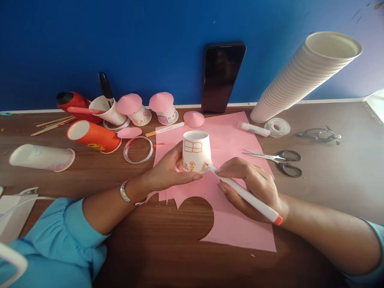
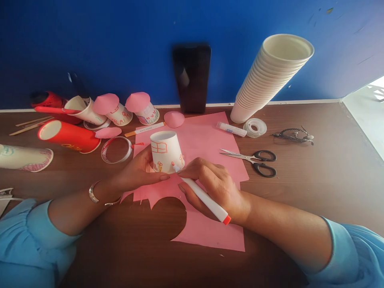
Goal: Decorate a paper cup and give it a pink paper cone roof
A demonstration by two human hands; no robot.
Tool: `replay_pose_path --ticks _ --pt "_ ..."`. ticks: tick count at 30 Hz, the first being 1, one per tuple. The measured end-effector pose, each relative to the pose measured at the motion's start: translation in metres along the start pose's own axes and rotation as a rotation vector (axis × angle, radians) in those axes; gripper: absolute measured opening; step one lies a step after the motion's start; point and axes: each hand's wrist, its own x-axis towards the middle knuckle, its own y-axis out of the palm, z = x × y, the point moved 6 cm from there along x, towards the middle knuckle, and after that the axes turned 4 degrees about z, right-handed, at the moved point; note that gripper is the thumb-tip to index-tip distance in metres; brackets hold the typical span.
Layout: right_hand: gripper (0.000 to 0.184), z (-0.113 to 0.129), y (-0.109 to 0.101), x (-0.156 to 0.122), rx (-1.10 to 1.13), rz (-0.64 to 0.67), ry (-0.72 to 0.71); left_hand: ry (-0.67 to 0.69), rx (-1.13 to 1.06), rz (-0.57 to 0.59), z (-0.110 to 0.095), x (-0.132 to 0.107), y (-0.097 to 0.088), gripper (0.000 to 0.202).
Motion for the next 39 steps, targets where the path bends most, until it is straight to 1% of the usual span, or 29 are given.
replay_pose_path --ticks 10,20,24,30,35,39 --pt "0.01 0.0005 -0.0003 0.0021 -0.013 0.0 -0.01 0.008 0.022 0.002 0.0013 0.0002 -0.0008 0.067" --pt "0.01 -0.0016 0.0011 0.0001 -0.014 0.024 0.003 -0.002 0.029 0.018 -0.0037 0.0002 0.0014 0.062" --pt "0.009 -0.0017 0.0005 0.0006 -0.025 0.019 0.01 -0.023 0.042 0.016 -0.0055 0.0011 0.0015 0.06" --pt "0.009 -0.0021 0.0006 -0.001 -0.037 -0.008 0.022 -0.003 0.012 0.013 -0.0022 0.0006 0.0003 0.058" --pt "0.01 -0.0008 -0.001 -0.0004 -0.043 -0.013 0.017 -0.001 0.016 0.005 -0.0009 0.0002 -0.0008 0.063" --pt "0.009 0.0003 -0.0005 0.0 -0.042 -0.008 0.008 0.0 0.009 0.008 -0.0011 -0.0004 -0.0007 0.062"
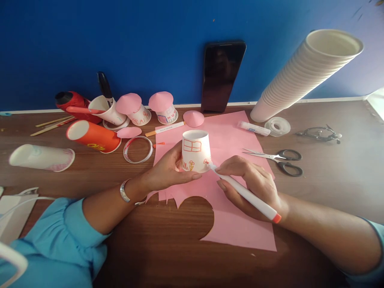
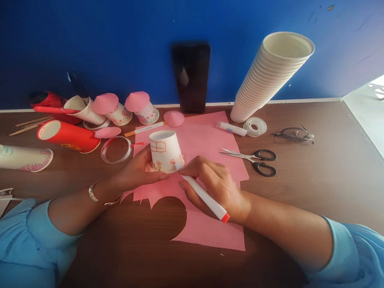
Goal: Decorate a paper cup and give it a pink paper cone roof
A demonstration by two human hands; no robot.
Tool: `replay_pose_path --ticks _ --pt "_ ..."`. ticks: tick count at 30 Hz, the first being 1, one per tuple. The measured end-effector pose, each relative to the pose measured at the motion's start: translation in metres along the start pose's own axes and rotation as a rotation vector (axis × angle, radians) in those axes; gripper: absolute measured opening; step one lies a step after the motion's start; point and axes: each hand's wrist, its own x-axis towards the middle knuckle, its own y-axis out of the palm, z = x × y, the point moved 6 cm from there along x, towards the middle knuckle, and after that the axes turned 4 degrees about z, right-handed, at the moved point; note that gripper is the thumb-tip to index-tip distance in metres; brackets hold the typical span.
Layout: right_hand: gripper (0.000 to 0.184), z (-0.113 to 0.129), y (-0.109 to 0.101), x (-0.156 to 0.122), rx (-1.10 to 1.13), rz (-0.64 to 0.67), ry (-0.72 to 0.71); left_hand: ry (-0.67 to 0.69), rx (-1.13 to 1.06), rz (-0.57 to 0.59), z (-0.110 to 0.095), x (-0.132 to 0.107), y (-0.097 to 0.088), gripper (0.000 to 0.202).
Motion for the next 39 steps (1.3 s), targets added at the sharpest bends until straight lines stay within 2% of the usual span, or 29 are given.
replay_pose_path --ticks 14,26,39 --pt "0.016 0.0006 -0.0003 0.0008 0.024 0.009 0.005 -0.008 -0.019 0.006 0.0029 0.0002 0.0001 0.066" --pt "0.012 -0.0018 0.0015 -0.0002 0.016 0.016 0.02 -0.013 0.082 -0.004 -0.0032 0.0005 0.0012 0.063" --pt "0.016 -0.0005 0.0017 0.0014 0.045 0.033 -0.011 -0.02 0.066 -0.008 -0.003 0.0007 0.0009 0.061"
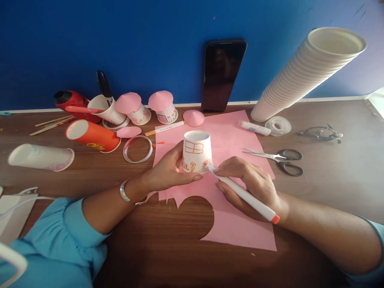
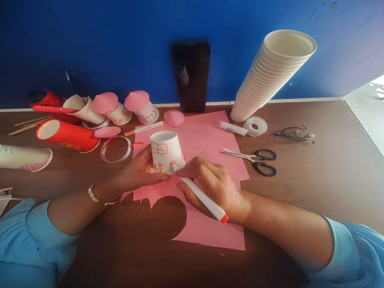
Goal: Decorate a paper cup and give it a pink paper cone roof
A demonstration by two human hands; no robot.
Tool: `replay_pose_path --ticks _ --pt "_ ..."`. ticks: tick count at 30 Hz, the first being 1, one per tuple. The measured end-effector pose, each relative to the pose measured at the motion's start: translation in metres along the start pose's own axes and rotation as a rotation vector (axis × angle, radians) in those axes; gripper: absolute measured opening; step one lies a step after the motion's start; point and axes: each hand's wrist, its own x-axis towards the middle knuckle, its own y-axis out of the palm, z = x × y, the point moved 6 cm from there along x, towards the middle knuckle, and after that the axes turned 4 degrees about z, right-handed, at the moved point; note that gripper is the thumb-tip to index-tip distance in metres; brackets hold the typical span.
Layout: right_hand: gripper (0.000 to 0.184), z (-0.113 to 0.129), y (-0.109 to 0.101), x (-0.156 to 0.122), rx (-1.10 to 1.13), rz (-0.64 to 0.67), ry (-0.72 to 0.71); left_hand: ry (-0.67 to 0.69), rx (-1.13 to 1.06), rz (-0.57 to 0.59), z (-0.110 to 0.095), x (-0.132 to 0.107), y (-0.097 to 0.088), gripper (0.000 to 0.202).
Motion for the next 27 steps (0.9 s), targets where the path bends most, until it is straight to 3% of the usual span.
replay_pose_path --ticks 27 --pt "0.016 -0.0005 0.0013 -0.0002 0.014 0.008 0.001 -0.001 -0.036 -0.004 0.0047 -0.0008 -0.0005 0.062"
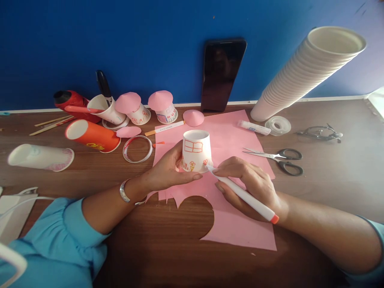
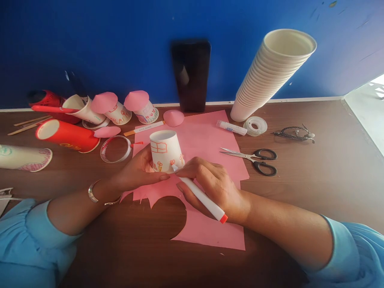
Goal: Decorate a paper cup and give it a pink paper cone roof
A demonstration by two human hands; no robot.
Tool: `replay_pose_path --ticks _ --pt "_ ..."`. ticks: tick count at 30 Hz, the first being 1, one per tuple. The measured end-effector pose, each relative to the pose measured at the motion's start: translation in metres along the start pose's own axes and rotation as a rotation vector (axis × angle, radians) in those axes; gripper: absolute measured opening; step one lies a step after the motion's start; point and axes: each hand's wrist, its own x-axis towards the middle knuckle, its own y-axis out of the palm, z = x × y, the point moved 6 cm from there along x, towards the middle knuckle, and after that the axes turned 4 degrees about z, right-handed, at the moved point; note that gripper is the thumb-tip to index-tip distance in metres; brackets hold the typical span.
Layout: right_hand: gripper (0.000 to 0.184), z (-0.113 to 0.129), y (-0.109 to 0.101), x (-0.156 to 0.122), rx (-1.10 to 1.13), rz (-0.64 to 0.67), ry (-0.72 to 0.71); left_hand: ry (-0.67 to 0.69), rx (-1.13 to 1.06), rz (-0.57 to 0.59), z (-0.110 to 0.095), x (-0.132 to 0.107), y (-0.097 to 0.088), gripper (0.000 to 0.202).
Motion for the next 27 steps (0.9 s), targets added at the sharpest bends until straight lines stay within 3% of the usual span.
replay_pose_path --ticks 27 --pt "0.011 0.0013 0.0002 0.0008 -0.025 0.008 -0.001 0.019 -0.03 0.003 -0.0024 0.0016 -0.0013 0.059"
